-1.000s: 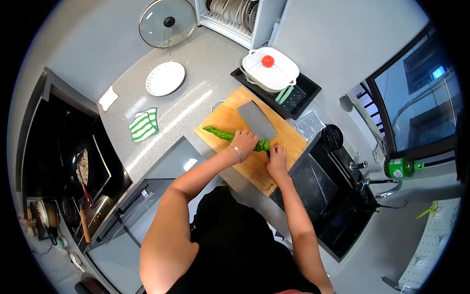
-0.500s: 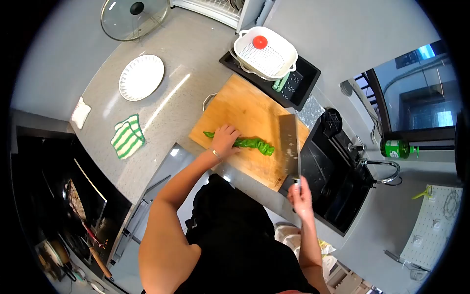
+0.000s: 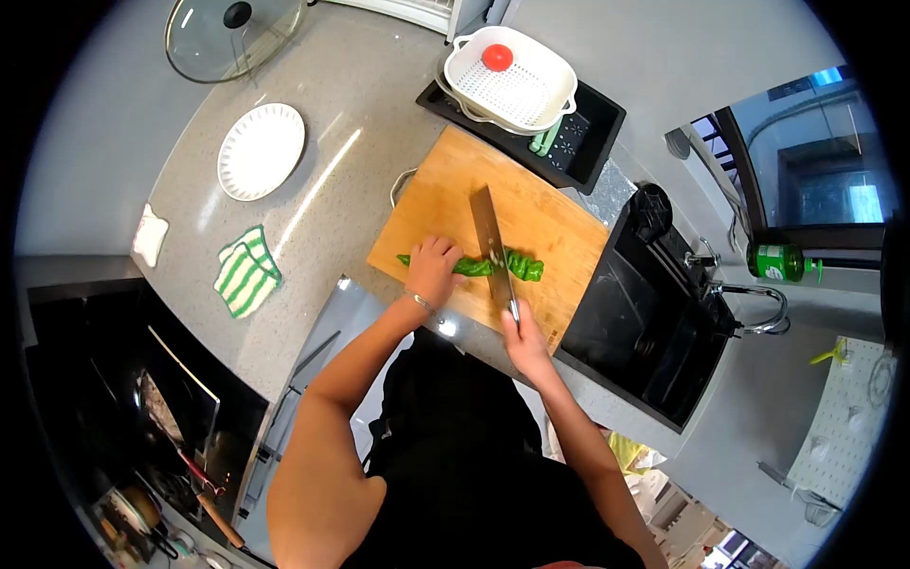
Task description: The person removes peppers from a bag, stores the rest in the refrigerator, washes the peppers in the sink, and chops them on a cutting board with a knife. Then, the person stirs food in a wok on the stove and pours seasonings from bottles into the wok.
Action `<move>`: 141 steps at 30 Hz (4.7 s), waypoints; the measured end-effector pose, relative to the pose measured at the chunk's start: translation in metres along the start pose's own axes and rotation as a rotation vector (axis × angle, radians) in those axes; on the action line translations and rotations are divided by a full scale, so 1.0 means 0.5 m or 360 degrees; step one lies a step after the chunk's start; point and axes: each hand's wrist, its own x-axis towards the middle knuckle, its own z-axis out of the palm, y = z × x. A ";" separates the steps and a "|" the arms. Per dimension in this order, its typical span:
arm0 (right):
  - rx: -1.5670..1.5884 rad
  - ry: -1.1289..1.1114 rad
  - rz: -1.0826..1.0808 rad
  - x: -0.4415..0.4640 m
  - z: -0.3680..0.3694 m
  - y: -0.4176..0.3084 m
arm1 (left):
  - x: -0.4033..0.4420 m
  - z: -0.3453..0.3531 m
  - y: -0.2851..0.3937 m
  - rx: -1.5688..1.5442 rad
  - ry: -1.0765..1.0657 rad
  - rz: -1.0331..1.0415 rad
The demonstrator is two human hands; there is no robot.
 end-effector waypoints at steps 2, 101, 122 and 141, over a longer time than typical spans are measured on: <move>0.0015 0.0160 -0.0163 0.048 0.028 -0.009 | 0.001 -0.001 0.000 0.0029 -0.0048 0.0010; -0.1006 0.0502 -0.0251 0.028 -0.172 0.114 | -0.006 0.136 0.169 -0.1317 -0.0391 -0.0785; 0.1092 0.0152 0.0121 -0.050 -0.235 0.167 | 0.067 0.180 0.260 -0.2318 -0.1313 -0.1274; 0.1523 0.0415 0.0037 -0.158 -0.393 0.467 | 0.083 0.397 0.523 -0.1734 -0.1428 -0.0804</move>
